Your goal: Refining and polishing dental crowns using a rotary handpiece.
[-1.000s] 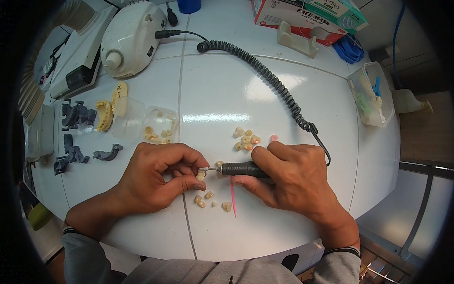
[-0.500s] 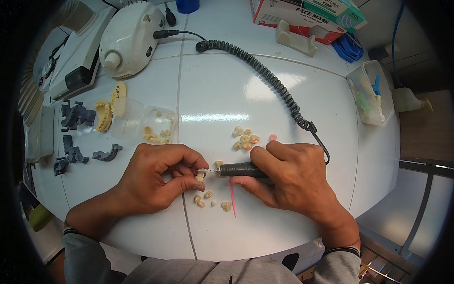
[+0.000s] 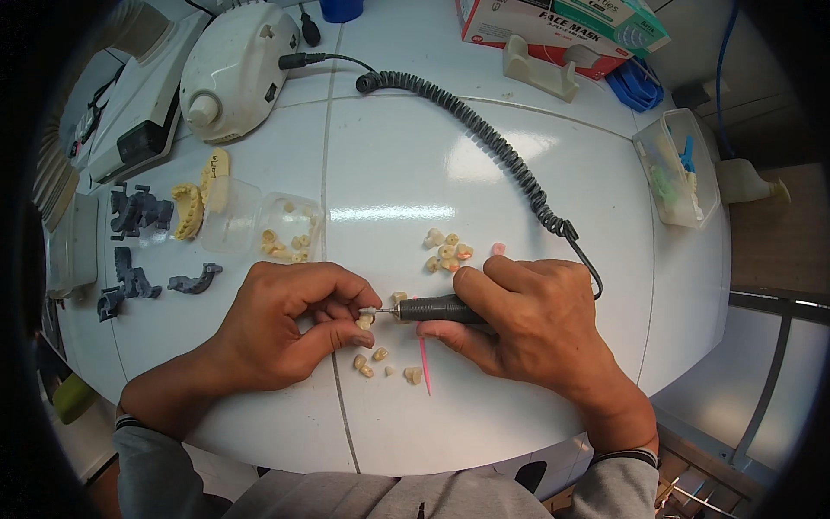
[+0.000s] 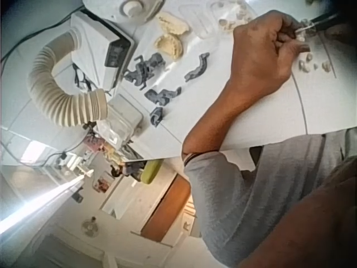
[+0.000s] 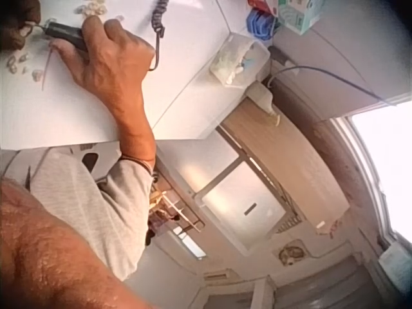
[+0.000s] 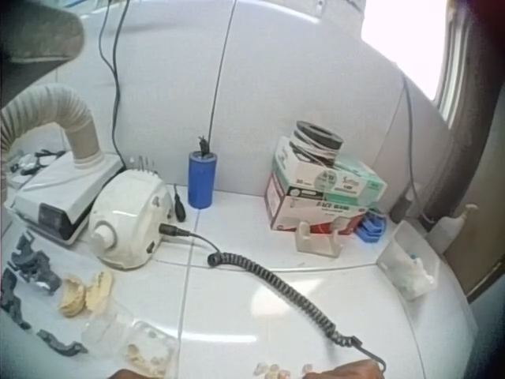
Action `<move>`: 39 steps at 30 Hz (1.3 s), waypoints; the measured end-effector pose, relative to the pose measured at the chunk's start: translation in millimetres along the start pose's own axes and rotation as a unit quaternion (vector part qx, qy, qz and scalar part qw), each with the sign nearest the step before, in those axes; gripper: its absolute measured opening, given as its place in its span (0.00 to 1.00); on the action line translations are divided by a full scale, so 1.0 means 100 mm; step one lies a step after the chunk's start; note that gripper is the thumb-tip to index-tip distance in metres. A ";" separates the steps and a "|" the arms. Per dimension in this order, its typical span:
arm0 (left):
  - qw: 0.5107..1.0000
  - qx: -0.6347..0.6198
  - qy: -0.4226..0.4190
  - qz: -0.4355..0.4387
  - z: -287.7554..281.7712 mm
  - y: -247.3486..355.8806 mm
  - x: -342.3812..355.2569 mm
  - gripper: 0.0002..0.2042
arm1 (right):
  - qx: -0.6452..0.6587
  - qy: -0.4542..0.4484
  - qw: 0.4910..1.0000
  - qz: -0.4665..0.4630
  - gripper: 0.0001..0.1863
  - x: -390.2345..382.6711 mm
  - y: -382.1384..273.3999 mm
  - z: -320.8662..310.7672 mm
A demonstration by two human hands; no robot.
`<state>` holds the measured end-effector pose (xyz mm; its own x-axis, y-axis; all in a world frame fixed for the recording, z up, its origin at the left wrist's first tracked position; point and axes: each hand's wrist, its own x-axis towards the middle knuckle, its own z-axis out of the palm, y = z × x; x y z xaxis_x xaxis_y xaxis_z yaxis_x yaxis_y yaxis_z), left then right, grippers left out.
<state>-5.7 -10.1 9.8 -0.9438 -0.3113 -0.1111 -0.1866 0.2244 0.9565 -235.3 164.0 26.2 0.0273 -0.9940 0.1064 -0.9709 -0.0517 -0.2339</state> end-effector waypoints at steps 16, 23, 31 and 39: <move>1.000 -0.002 -0.002 -0.008 0.01 -0.01 0.00 0.11 | 0.004 0.002 1.000 -0.016 0.26 0.01 0.02 -0.01; 1.000 0.003 0.002 -0.004 0.01 0.00 0.00 0.11 | -0.001 0.000 1.000 -0.017 0.26 0.01 0.00 0.00; 1.000 0.018 0.000 -0.001 0.01 0.00 0.00 0.11 | -0.001 -0.006 1.000 -0.011 0.26 0.00 0.01 -0.01; 1.000 0.009 -0.001 -0.006 0.02 -0.01 0.00 0.11 | -0.005 -0.003 1.000 -0.010 0.26 0.00 0.01 -0.01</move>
<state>-5.6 -8.5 8.6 -0.9418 -0.3129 -0.1232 -0.2030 0.2372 0.9500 -236.0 163.9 26.8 0.0486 -0.9932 0.1061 -0.9725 -0.0713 -0.2219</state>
